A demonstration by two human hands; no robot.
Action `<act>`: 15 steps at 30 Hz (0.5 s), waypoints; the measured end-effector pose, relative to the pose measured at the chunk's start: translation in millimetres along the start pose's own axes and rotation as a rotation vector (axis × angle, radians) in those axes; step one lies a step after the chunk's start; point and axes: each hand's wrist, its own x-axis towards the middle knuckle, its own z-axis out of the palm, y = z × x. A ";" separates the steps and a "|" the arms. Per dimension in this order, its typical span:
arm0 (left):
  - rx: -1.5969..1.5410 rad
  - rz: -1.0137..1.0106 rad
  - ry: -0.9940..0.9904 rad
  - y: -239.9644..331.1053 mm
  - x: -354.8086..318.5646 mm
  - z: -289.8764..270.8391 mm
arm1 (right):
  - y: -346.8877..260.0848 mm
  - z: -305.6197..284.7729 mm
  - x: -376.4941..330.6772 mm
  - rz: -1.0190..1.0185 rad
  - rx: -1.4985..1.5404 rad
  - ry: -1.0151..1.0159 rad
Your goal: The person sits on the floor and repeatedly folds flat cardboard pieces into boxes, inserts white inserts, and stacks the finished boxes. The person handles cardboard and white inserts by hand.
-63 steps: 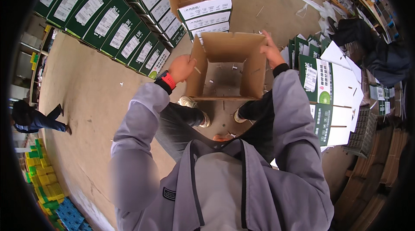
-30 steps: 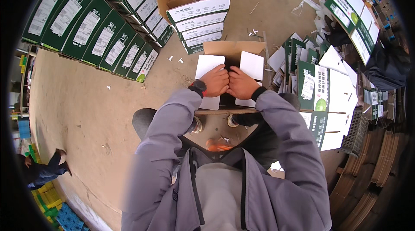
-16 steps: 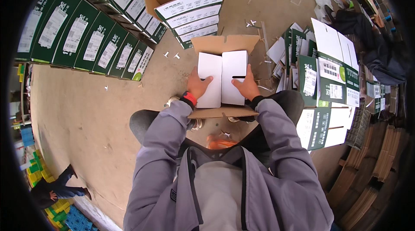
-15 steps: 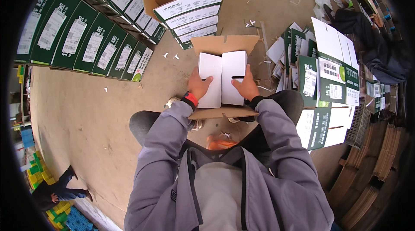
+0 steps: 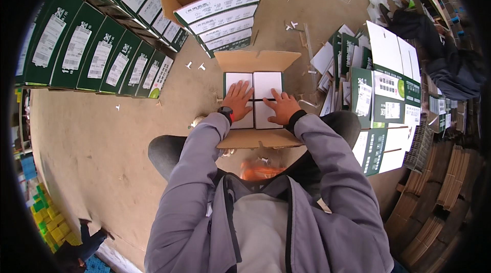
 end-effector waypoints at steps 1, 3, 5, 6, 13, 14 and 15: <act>-0.041 0.018 0.062 1.7 -1.8 -1.2 | 2.4 -4.8 -1.0 -0.008 0.026 -0.016; -0.224 -0.062 0.247 -6.6 3.3 -12.3 | 18.1 1.6 -11.4 0.102 0.327 0.160; -0.425 -0.289 0.474 0.9 -4.3 -54.3 | 27.7 -3.9 -41.0 0.229 0.296 0.188; -0.346 -0.359 0.631 0.2 -10.3 -76.5 | 17.6 -30.8 -70.7 0.281 0.104 0.129; -0.842 -0.423 0.694 -58.4 8.1 -123.2 | -57.5 -8.7 -158.7 -0.172 0.354 0.074; -0.905 -0.516 0.609 -66.6 0.8 -116.2 | -58.4 -14.4 -145.3 -0.059 0.301 0.099; -0.831 -0.533 0.841 -65.2 -6.8 -105.0 | -53.1 -25.6 -123.2 0.057 0.255 0.131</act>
